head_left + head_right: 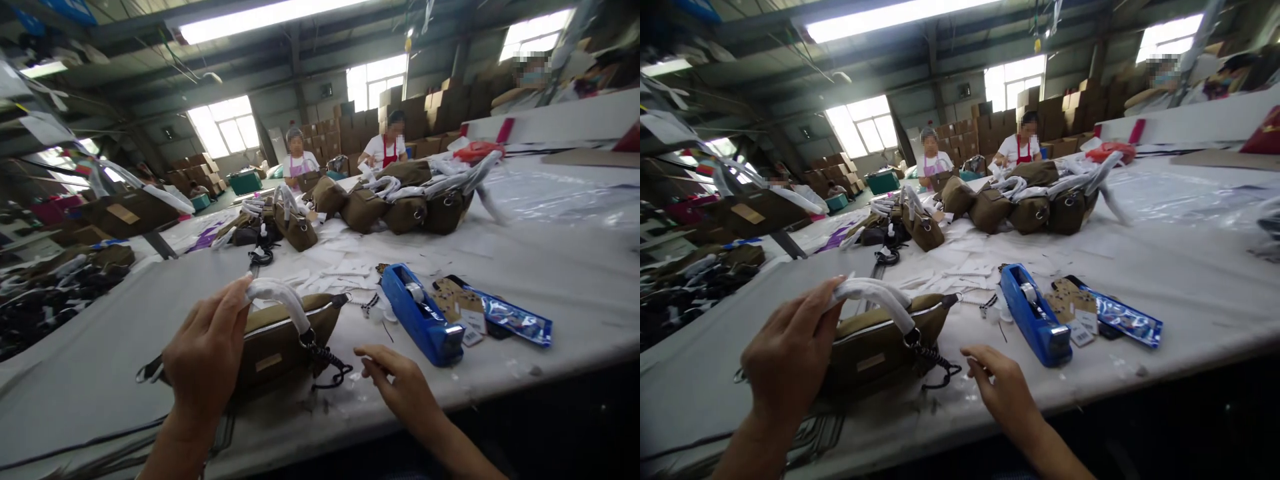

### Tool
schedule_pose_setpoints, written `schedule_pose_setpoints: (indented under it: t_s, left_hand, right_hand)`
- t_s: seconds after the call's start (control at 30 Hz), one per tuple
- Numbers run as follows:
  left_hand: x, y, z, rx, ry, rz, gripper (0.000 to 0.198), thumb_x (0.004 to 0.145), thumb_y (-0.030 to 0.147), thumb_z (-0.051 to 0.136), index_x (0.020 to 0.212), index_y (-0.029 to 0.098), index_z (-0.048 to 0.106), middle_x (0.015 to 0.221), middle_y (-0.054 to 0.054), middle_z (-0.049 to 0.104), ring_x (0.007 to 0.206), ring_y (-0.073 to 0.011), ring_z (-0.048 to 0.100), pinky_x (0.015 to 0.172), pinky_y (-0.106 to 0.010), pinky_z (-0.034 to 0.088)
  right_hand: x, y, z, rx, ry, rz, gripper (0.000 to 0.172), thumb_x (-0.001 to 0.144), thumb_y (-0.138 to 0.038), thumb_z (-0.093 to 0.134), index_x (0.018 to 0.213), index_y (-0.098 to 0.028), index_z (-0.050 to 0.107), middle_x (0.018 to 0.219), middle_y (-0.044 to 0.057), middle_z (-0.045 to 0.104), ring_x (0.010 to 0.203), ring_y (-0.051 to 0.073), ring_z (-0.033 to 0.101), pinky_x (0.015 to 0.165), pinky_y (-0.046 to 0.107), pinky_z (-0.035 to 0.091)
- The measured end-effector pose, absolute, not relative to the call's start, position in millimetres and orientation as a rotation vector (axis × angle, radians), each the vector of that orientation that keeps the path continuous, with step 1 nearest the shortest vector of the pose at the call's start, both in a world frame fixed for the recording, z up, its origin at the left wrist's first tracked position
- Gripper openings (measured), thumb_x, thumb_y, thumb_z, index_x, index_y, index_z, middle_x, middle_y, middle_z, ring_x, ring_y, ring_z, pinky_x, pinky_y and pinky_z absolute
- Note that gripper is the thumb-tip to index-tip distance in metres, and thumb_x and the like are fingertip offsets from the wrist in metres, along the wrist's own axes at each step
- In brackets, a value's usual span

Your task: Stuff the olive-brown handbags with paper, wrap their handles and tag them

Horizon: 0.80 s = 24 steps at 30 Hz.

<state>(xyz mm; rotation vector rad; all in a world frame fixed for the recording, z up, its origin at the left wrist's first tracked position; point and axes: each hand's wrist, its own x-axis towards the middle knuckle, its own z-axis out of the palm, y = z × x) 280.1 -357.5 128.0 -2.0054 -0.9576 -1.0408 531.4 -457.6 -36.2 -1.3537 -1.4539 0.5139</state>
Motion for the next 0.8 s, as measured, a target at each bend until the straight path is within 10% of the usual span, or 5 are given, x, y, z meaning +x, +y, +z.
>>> schedule_pose_setpoints:
  t_s: [0.37,0.57,0.8]
  left_hand:
    - [271,-376,86,-1.824,-0.770,-1.359,0.080,0.072,-0.001,0.079,0.145,0.018,0.052,0.152,-0.015,0.049,0.142,-0.0341,0.043,0.116,-0.051,0.039]
    - [273,-416,45,-2.259,-0.460,-1.368,0.039,0.072,-0.010,0.070,0.108,0.007,0.069,0.129,-0.015,0.067,0.117,-0.0237,0.064,0.099,-0.032,0.055]
    - [296,-437,11,-2.736,-0.968,-1.581,0.042,0.091,-0.001,0.053,0.127,0.019,0.063,0.116,-0.008,0.072,0.110,-0.0163,0.068,0.098,-0.026,0.056]
  right_hand:
    - [581,-388,-53,-1.811,-1.395,0.148,0.043,0.096,-0.035,0.056,0.133,-0.014,0.062,0.133,0.015,0.064,0.095,0.029,0.070,0.089,0.043,0.054]
    - [590,-342,-54,-1.880,-1.443,0.098,0.016,0.088,-0.024,0.066,0.097,-0.021,0.078,0.112,0.008,0.075,0.098,0.029,0.071,0.081,0.036,0.054]
    - [574,-351,-46,-1.605,-1.501,0.048,0.021,0.095,-0.028,0.056,0.096,-0.023,0.076,0.111,0.006,0.075,0.101,0.024,0.070,0.088,0.035,0.053]
